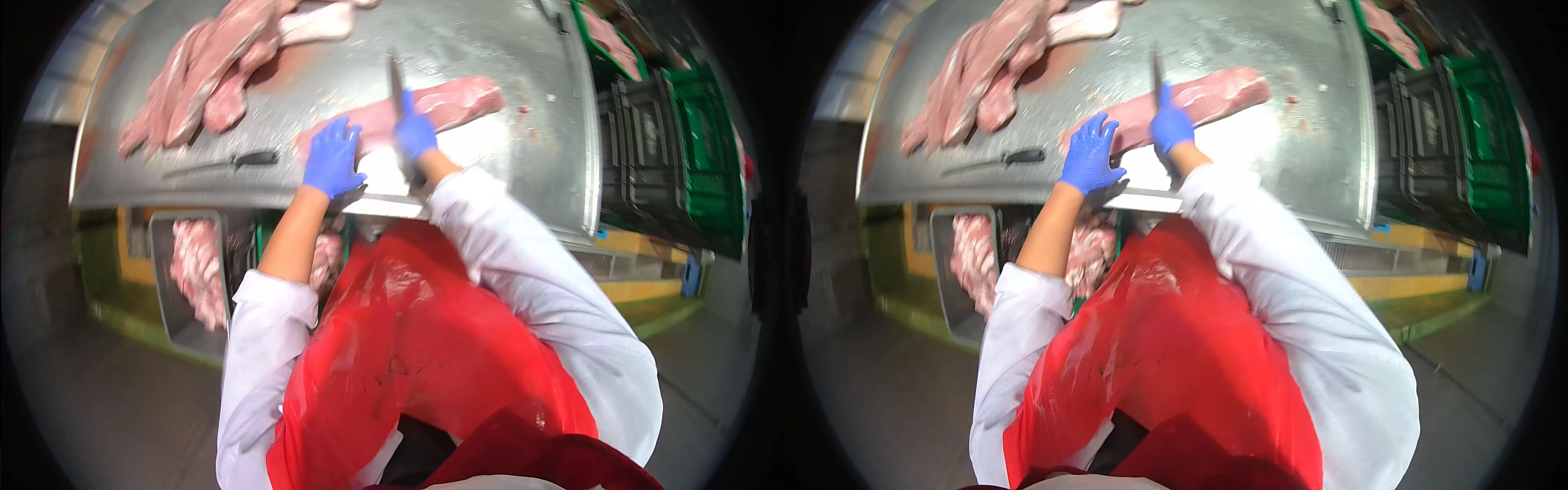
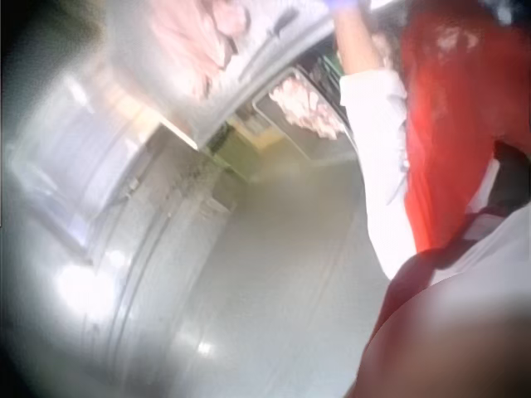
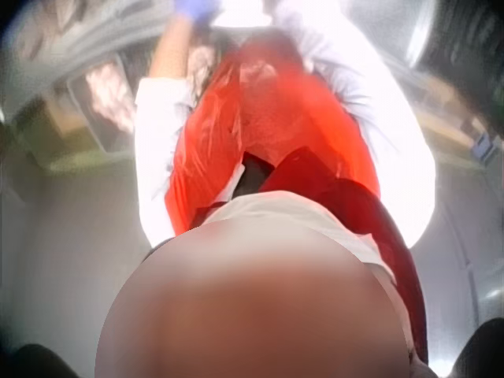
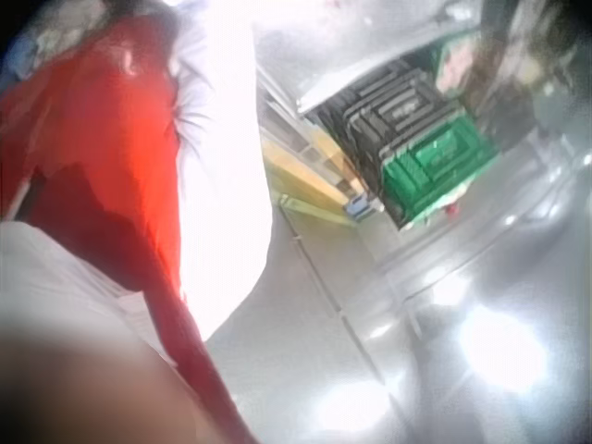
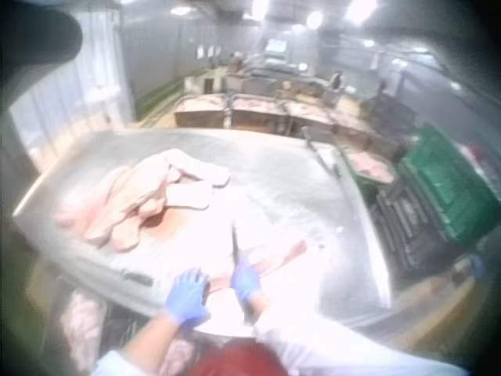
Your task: The person trims fat from large cuts of raw meat using a knife on a stainless steel table. Trimmed fat is placed into a green basket, and the trimmed meat is set aside on the table.
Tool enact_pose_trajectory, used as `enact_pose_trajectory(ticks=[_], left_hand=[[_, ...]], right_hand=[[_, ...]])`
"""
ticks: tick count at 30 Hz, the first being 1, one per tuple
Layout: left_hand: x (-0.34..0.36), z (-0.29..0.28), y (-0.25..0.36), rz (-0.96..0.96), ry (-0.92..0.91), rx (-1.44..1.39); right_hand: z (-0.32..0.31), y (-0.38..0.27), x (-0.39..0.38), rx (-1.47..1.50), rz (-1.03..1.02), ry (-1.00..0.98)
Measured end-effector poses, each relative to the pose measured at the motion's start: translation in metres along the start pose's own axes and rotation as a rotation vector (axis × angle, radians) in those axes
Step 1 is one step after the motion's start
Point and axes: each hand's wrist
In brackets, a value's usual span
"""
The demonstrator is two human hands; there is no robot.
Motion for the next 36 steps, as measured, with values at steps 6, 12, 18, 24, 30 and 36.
enact_pose_trajectory(ticks=[6, 12, 18, 24, 30, 36], left_hand=[[0.078, 0.049, -0.011, -0.306, -0.375, 0.212], [0.145, 0.085, -0.104, -0.703, -0.341, -0.311], [0.058, 0.075, -0.083, -0.96, -0.557, -1.64], [0.135, 0.079, 0.148, -0.641, -0.908, -2.228], [0.451, -0.03, 0.475, -0.101, -0.932, -2.068], [0.527, 0.027, 0.556, -0.33, -0.764, -1.762]], right_hand=[[-0.042, -0.004, -0.118, -0.213, -0.08, -0.474], [-0.083, 0.025, -0.172, -0.047, -0.055, -0.498], [-0.167, 0.121, -0.304, 0.331, -0.026, -0.172], [-0.245, 0.197, -0.326, 0.388, 0.301, 0.053], [-0.32, 0.253, -0.288, 0.405, 0.136, 0.166], [-0.354, 0.297, -0.298, 0.447, 0.242, 0.257]])
Point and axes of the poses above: each hand's wrist, its own x-axis towards the middle knuckle, its own z-axis out of the palm, y = z × x, and after that the axes turned 12 degrees about -z, right-handed
